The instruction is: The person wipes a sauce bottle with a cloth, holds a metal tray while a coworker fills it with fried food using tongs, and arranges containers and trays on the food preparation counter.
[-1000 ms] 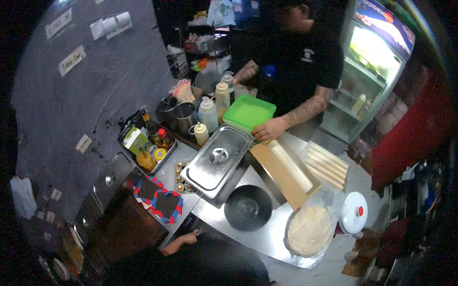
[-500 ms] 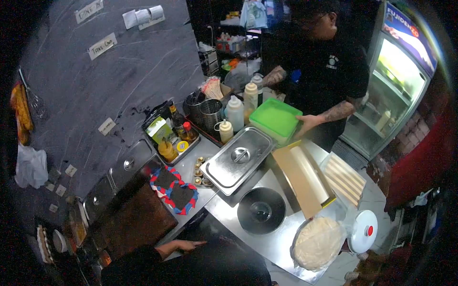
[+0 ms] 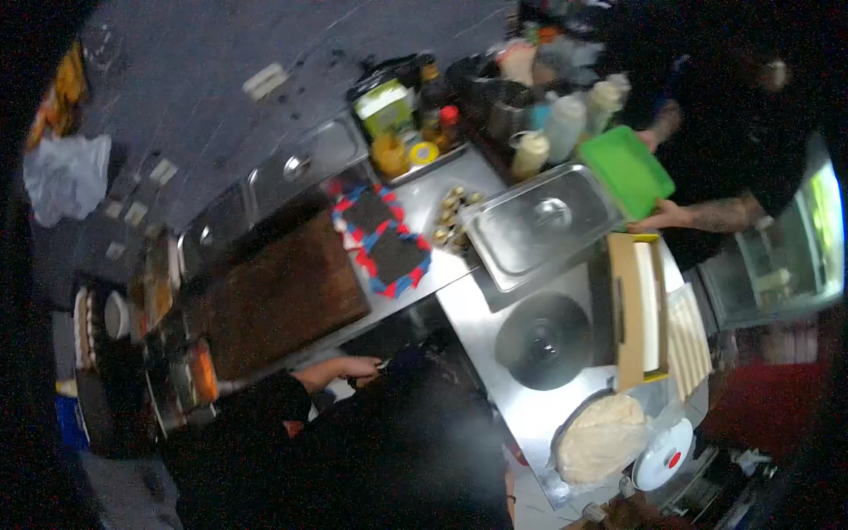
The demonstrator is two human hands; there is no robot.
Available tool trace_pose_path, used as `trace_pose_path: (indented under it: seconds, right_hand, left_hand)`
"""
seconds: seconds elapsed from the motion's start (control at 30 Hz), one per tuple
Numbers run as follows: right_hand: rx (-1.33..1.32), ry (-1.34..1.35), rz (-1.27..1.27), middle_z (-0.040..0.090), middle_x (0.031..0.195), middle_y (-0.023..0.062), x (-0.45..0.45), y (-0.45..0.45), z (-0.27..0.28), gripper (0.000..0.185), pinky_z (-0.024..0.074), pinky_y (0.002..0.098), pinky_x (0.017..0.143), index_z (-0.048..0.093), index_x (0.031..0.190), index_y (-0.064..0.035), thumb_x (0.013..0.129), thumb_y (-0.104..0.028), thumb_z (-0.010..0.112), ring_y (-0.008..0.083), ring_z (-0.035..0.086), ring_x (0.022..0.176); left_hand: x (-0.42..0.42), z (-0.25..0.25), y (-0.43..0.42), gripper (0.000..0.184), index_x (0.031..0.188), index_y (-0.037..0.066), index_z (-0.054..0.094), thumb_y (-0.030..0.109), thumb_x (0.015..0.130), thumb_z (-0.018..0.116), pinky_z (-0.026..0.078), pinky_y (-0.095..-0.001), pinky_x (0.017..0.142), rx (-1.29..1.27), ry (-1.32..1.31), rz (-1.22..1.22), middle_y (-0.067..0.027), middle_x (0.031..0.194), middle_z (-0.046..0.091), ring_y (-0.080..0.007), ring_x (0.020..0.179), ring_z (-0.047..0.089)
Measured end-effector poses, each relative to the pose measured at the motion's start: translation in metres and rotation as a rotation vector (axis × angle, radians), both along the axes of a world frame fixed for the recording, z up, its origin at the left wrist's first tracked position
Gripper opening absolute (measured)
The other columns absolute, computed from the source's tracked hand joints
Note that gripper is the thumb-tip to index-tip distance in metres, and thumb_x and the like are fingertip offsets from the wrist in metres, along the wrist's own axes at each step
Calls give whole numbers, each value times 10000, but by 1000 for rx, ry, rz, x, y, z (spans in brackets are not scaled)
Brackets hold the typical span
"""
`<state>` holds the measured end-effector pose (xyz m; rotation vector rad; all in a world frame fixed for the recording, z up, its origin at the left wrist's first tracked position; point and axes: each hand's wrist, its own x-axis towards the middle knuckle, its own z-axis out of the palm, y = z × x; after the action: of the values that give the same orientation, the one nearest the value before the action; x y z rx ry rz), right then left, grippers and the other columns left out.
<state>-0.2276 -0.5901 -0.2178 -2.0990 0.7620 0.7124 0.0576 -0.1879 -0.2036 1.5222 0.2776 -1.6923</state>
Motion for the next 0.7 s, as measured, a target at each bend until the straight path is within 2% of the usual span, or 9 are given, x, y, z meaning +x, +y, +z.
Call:
trace_pose_path:
  seconds: [0.13,0.3,0.4,0.47,0.53,0.57,0.6,0.63,0.7]
  right_hand:
    - [-5,43,20,616,915,179,2,-4,6,271,467,352,753,582,1030,-78,831,-248,514,302,590,859]
    - [-20,90,50,617,912,181,6,-4,10,275,469,357,749,581,1034,-81,828,-251,516,312,590,856]
    - [-22,93,57,617,910,182,10,-3,12,278,471,360,747,580,1037,-83,826,-253,516,318,590,854]
    - [-20,85,53,617,908,183,10,-1,12,280,472,362,745,579,1038,-84,825,-254,517,322,590,853]
    - [-23,76,46,618,907,184,10,2,12,282,473,364,743,578,1040,-85,823,-255,518,326,590,852]
    - [-25,75,37,618,906,184,9,3,12,283,474,365,743,578,1041,-85,823,-256,518,328,590,852]
    - [-25,72,30,618,906,185,10,4,12,284,474,366,742,578,1042,-86,822,-256,518,330,590,851]
    - [-26,69,25,618,905,185,9,5,12,285,475,367,741,577,1042,-87,821,-257,518,332,591,851]
    - [-23,68,12,618,904,186,7,7,10,287,476,369,740,577,1044,-88,820,-258,519,337,591,849]
  left_hand:
    - [-17,-24,20,82,827,72,460,68,746,473,346,-267,383,-59,19,104,1,554,419,-108,435,412]
    - [-30,-67,31,317,1055,18,501,147,765,497,431,-332,484,-102,4,45,-77,754,543,-188,622,543]
    - [-46,-33,35,398,1203,21,399,142,833,481,452,-370,676,-28,-369,-23,-115,944,545,-239,805,538]
    - [-69,-79,48,630,1283,42,284,304,777,554,448,-429,712,45,-690,-286,-226,1058,557,-345,874,572]
    - [-88,-146,67,545,1231,32,384,271,771,554,440,-429,777,-169,-883,-486,-224,1088,556,-351,934,566]
    - [-77,-118,59,422,1138,17,495,242,784,542,446,-414,772,-175,-893,-606,-206,1064,571,-336,874,578]
    - [-91,-192,87,766,1325,89,356,525,737,580,287,-441,964,-273,-336,-387,-126,1309,391,-289,1166,370]
    - [-82,-193,80,766,1325,89,356,525,737,580,287,-441,964,-279,-350,-407,-126,1309,391,-289,1166,370]
    - [-66,-195,68,220,887,8,625,178,776,541,450,-430,682,-487,-867,-665,-198,838,610,-311,731,581]
